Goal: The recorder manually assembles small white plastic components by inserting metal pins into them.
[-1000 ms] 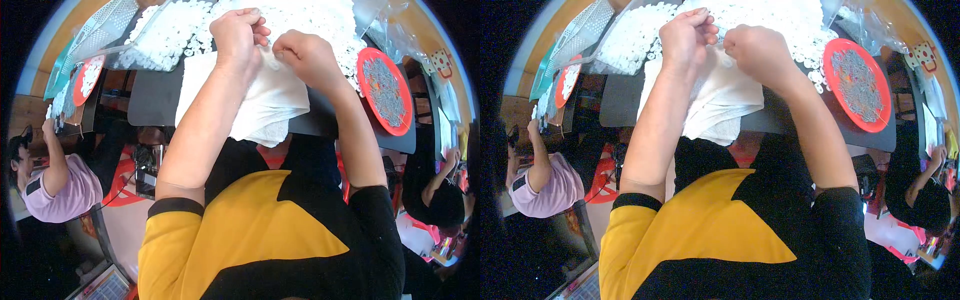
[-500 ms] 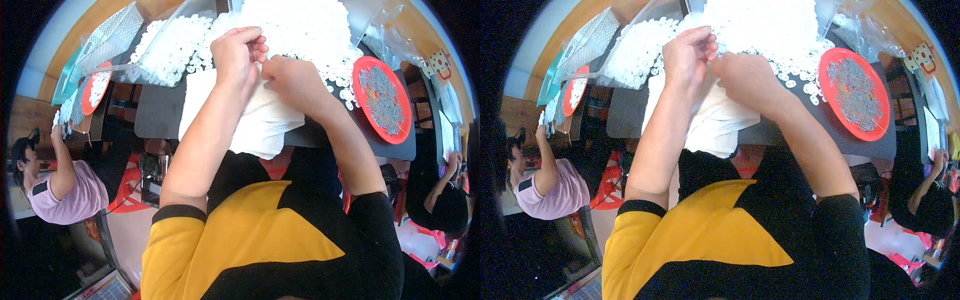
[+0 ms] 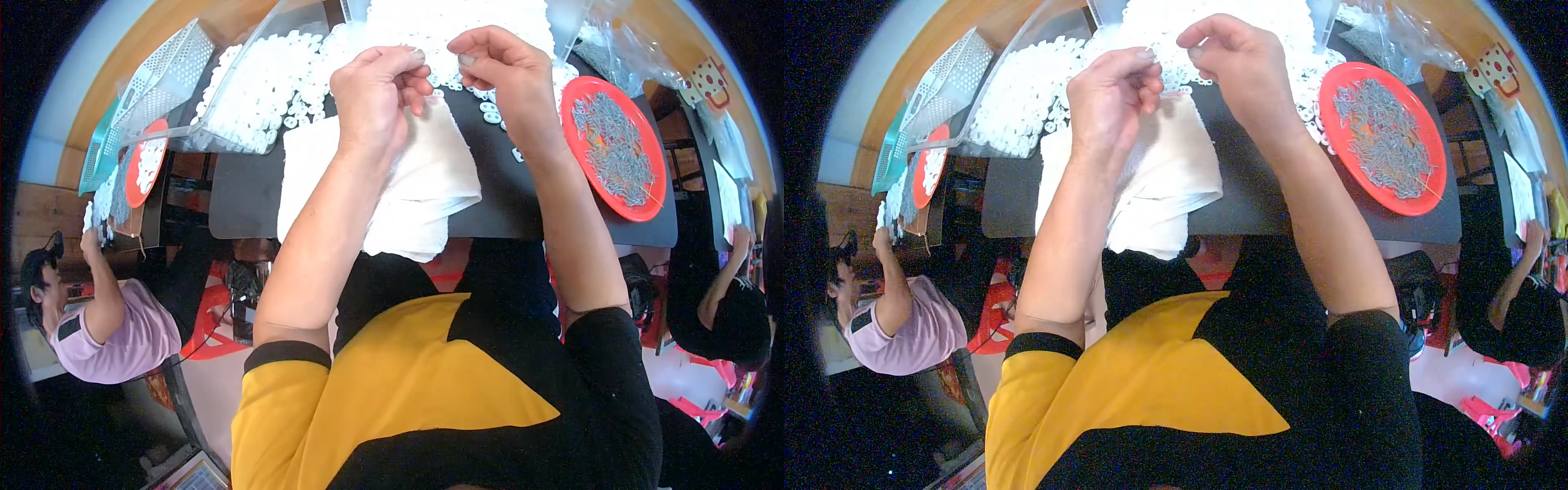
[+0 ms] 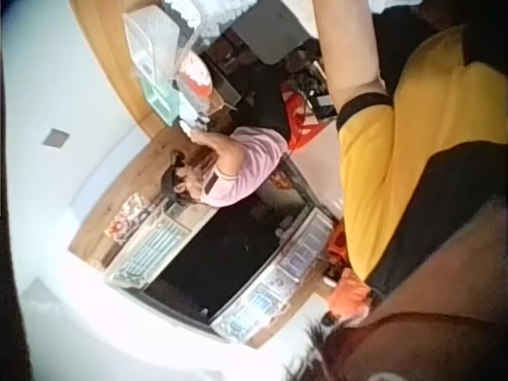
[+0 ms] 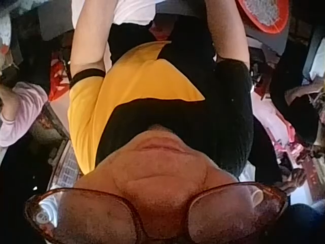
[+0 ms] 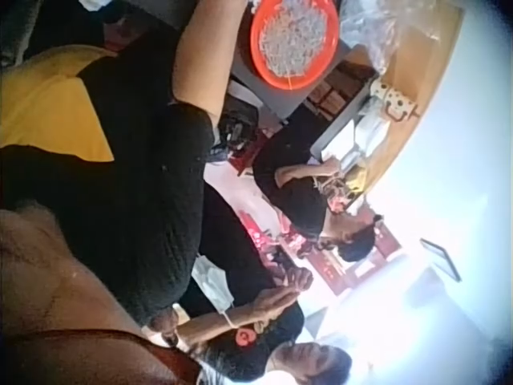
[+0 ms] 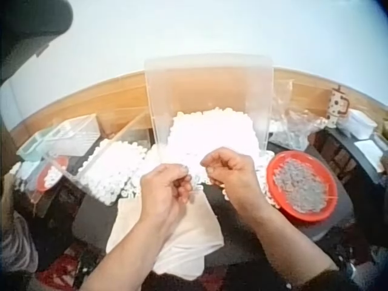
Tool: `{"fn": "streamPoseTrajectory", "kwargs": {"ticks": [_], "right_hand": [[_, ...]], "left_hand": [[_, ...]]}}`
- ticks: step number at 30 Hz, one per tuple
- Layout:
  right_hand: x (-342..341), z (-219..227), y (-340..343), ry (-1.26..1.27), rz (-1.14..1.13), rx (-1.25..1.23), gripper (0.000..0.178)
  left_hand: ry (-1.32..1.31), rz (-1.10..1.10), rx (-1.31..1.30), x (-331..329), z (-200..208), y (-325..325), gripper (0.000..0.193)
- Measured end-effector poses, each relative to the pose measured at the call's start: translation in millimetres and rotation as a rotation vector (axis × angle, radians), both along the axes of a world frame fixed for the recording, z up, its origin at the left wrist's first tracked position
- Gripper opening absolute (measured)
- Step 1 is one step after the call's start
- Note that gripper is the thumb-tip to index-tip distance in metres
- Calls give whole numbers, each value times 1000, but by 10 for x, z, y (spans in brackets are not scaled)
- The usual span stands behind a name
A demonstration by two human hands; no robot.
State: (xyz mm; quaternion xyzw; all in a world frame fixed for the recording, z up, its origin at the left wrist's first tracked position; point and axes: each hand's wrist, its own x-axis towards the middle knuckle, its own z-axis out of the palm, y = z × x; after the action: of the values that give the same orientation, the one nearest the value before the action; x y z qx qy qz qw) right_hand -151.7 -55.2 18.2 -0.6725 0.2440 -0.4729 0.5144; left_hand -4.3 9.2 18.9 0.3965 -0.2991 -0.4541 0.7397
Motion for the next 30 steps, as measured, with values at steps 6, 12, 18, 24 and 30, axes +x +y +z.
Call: {"fn": "streamPoseTrajectory", "kwargs": {"ticks": [6, 12, 18, 24, 30], "right_hand": [[44, -11, 29, 88, -25, -113, 13], [44, 21, 21, 79, 9, -101, 11], [68, -38, -5, 96, 24, -90, 11], [96, -96, -51, 108, -66, -158, 16], [48, -29, -45, 82, -40, -89, 13]], "left_hand": [[-10, -44, 2, -20, -13, 28, 8], [-39, -90, 14, -52, 12, 35, 7], [-38, -94, -4, -68, -31, 24, 6], [-44, -110, 29, -57, -40, 30, 7], [2, -106, 32, -57, -54, 4, 7]]}}
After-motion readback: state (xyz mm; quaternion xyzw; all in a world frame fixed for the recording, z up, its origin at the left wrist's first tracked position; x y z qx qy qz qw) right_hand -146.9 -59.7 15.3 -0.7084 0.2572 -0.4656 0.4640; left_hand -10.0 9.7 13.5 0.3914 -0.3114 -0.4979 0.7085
